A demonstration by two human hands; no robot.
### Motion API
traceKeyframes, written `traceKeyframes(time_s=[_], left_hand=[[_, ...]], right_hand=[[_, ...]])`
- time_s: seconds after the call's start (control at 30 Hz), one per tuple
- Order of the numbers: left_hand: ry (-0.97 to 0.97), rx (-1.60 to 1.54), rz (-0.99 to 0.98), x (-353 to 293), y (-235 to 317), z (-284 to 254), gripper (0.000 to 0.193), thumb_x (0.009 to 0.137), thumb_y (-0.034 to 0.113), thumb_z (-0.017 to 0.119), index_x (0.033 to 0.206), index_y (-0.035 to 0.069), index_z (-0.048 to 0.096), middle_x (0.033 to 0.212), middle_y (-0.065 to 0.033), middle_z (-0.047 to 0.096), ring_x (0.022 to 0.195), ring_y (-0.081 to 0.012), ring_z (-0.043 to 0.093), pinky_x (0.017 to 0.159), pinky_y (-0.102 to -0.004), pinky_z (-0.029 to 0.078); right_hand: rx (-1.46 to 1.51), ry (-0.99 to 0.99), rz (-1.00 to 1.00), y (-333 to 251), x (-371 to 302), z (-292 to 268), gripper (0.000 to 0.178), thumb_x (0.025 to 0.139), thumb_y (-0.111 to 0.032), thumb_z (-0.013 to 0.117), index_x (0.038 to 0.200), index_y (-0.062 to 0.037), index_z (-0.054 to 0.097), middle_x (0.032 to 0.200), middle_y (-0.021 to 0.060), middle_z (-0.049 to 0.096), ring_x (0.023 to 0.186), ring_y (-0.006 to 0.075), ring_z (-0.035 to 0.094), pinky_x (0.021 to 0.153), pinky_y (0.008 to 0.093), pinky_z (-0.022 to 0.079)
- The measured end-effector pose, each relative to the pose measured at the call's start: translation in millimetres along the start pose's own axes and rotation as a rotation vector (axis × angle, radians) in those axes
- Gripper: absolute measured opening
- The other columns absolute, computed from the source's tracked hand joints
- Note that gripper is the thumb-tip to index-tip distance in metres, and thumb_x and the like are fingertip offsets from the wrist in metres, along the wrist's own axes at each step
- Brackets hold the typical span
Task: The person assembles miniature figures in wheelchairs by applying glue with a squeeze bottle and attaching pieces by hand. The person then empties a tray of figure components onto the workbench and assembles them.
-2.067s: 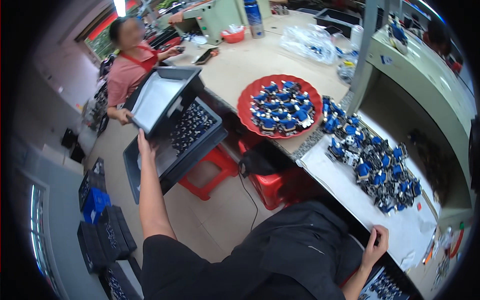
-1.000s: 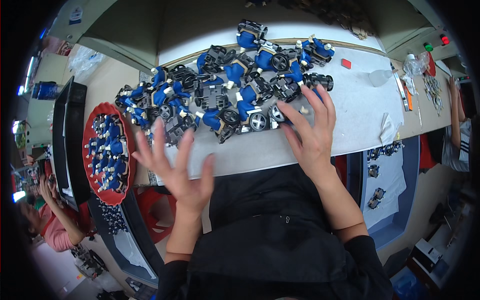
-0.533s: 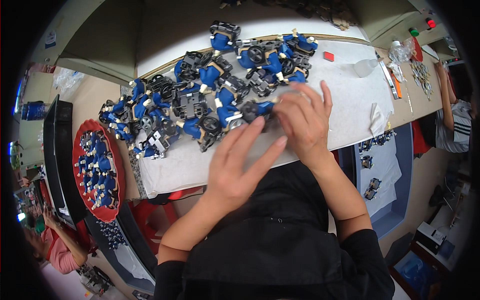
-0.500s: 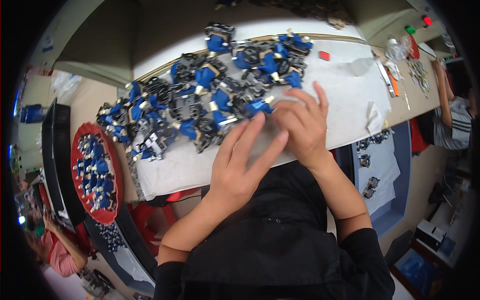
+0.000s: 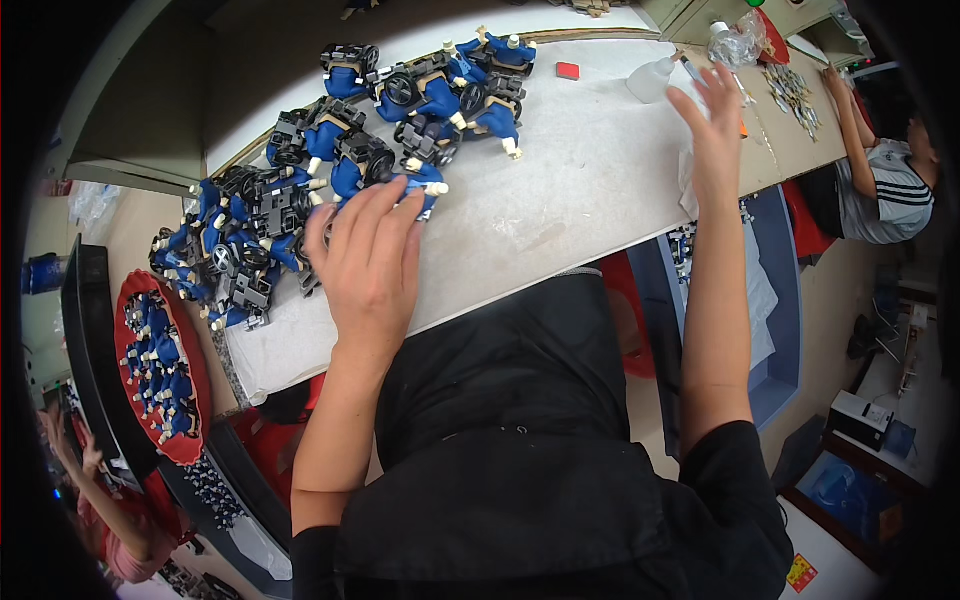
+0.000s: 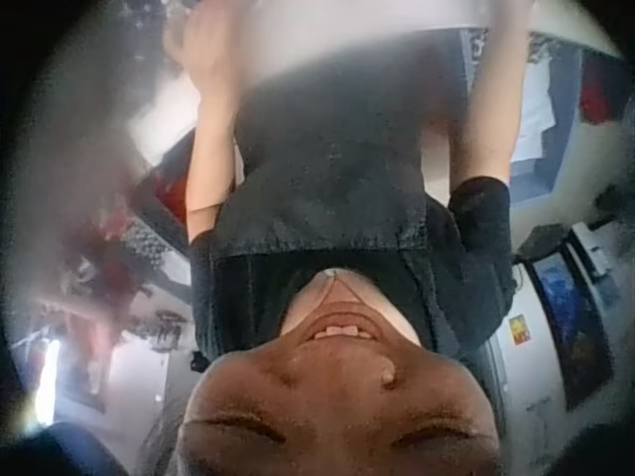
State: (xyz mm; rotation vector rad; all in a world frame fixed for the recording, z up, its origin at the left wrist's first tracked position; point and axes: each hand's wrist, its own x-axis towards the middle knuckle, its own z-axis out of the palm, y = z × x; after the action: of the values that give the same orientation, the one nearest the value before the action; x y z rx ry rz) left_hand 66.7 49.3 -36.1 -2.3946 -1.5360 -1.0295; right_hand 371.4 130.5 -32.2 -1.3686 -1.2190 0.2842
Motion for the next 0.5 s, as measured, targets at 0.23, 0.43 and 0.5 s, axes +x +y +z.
traceKeyframes(time_s=[0.23, 0.43, 0.5], left_hand=[[-0.094, -0.127, 0.033, -16.7, 29.3, -8.0, 0.027, 0.069, -0.005, 0.06, 0.093, 0.006, 0.057, 0.099, -0.0075, 0.062, 0.106, -0.0248, 0.053, 0.098, -0.0463, 0.029], [-0.128, -0.667, -0.171, -26.1, 14.6, 6.1, 0.035, 0.068, -0.004, 0.062, 0.102, 0.002, 0.053, 0.109, -0.0135, 0.056, 0.103, -0.0311, 0.054, 0.086, -0.0362, 0.044], [-0.147, -0.673, -0.198, -23.5, 17.0, 0.1, 0.039, 0.067, -0.003, 0.064, 0.104, 0.003, 0.051, 0.112, -0.0136, 0.054, 0.105, -0.0307, 0.052, 0.084, -0.0353, 0.045]], right_hand=[[0.061, -0.311, 0.07, 50.6, 26.6, 24.4, 0.05, 0.077, -0.009, 0.063, 0.118, 0.0019, 0.038, 0.106, 0.0143, 0.057, 0.098, 0.0203, 0.055, 0.087, 0.0288, 0.041], [0.13, -0.427, -0.071, 54.0, 56.9, 32.3, 0.028, 0.084, -0.009, 0.054, 0.107, 0.0011, 0.042, 0.105, 0.0138, 0.06, 0.096, 0.0147, 0.055, 0.085, 0.0255, 0.041], [0.185, -0.345, -0.078, 41.4, 52.1, 28.2, 0.031, 0.085, -0.01, 0.053, 0.111, 0.0022, 0.041, 0.106, 0.0141, 0.058, 0.096, 0.017, 0.055, 0.085, 0.0278, 0.042]])
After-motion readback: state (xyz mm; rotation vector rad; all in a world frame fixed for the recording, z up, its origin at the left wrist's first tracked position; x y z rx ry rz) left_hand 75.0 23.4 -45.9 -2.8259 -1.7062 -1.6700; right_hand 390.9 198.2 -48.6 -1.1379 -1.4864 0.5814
